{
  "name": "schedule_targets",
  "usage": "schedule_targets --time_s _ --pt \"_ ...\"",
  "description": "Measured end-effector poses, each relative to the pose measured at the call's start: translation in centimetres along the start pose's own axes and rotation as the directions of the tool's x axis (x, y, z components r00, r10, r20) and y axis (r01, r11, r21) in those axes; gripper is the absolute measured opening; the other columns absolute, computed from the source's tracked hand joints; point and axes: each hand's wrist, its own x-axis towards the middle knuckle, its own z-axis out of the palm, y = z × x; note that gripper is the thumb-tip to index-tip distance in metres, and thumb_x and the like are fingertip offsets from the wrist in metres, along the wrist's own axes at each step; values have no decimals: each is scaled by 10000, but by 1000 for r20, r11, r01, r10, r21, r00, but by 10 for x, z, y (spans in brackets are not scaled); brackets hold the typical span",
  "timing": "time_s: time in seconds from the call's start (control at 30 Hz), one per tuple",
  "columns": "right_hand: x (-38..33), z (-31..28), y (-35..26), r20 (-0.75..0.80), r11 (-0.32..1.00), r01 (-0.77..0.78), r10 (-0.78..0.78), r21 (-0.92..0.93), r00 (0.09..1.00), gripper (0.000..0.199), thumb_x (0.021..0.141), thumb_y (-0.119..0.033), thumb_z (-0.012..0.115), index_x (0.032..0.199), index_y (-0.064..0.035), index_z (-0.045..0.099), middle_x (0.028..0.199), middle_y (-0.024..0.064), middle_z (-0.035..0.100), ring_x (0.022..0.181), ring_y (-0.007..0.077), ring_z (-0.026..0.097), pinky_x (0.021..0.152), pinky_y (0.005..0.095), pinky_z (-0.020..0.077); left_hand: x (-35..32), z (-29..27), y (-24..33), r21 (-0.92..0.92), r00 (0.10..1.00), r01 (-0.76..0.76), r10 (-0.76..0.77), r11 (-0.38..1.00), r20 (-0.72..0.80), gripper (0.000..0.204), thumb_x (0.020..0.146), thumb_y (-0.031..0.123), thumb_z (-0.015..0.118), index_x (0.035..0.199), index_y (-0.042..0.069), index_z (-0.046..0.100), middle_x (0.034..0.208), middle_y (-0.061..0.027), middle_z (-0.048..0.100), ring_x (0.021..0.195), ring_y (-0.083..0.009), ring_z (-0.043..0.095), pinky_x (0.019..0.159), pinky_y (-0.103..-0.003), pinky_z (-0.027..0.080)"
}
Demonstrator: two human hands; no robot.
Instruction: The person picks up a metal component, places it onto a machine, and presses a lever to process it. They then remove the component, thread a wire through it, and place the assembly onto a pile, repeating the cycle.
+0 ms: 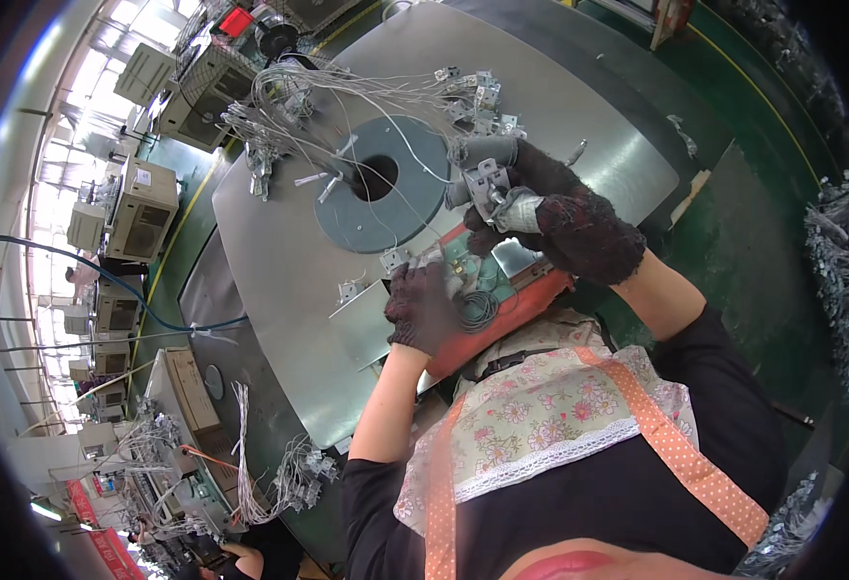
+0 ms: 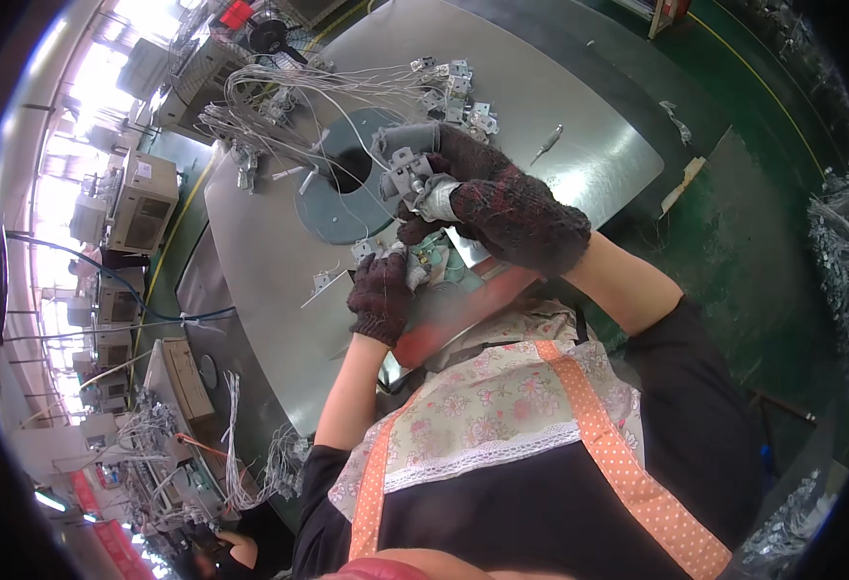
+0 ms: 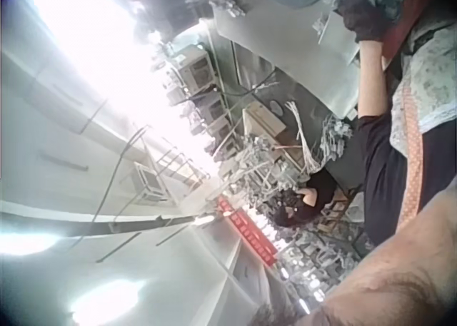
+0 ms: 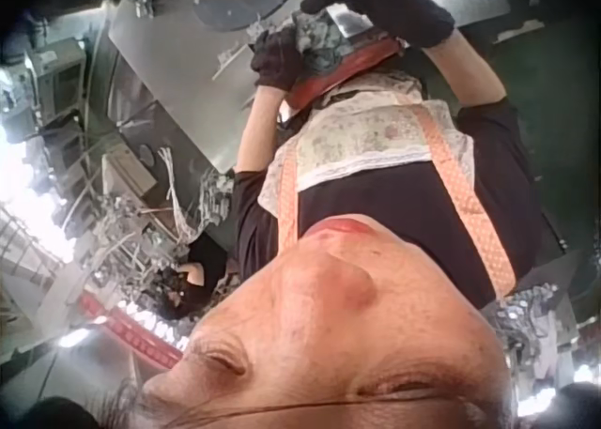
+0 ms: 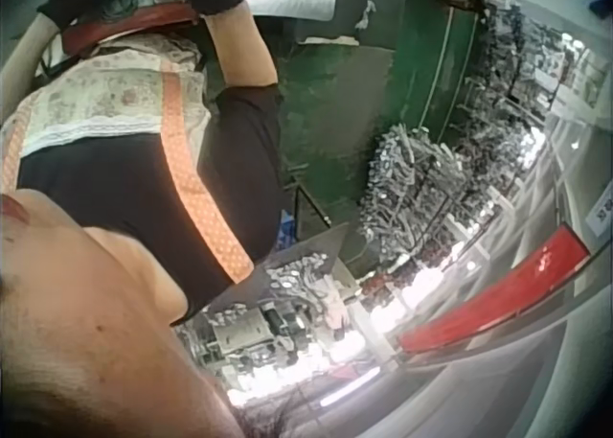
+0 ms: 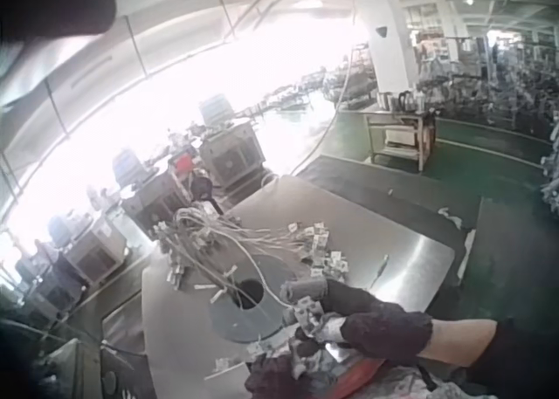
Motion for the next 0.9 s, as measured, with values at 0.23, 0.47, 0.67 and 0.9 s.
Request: schedule_targets --time_s 0.23,0.47,0.67,0.9 --pt "2 0 8 20 999 44 -44 -3 999 614 956 -108 649 1515 -27 411 1203 59 598 1092 165 615 935 371 559 0 5 -1 41 998 7 -10 999 63 587 814 405 726 1250 25 627 1169 -202 698 1134 -404 637 1083 -506 438" --pt "2 -9 13 102 996 68 -74 56 992 729 926 -250 707 1536 -22 378 1257 107 592 1086 184 620 950 378 558 4 0 0 0 999 13 -13 1000 47 554 802 390 742 1204 22 642 1122 -199 705 1079 -398 654 1057 -511 458" --pt "-10 -30 3 -182 996 49 -62 -74 981 534 918 -157 682 1406 -23 512 1204 143 659 1045 193 664 885 352 584 5 -12 -3 -223 998 -26 12 974 -63 482 867 390 752 1191 46 652 1043 -164 720 973 -382 685 992 -492 502" --pt "15 -45 36 -15 801 6 -19 -599 1000 459 869 -97 739 1294 -35 576 1111 75 659 1001 175 656 880 355 575 53 -14 -41 -398 901 428 -348 811 259 425 838 393 768 1157 118 705 1166 -136 705 1070 -324 687 940 -446 522"
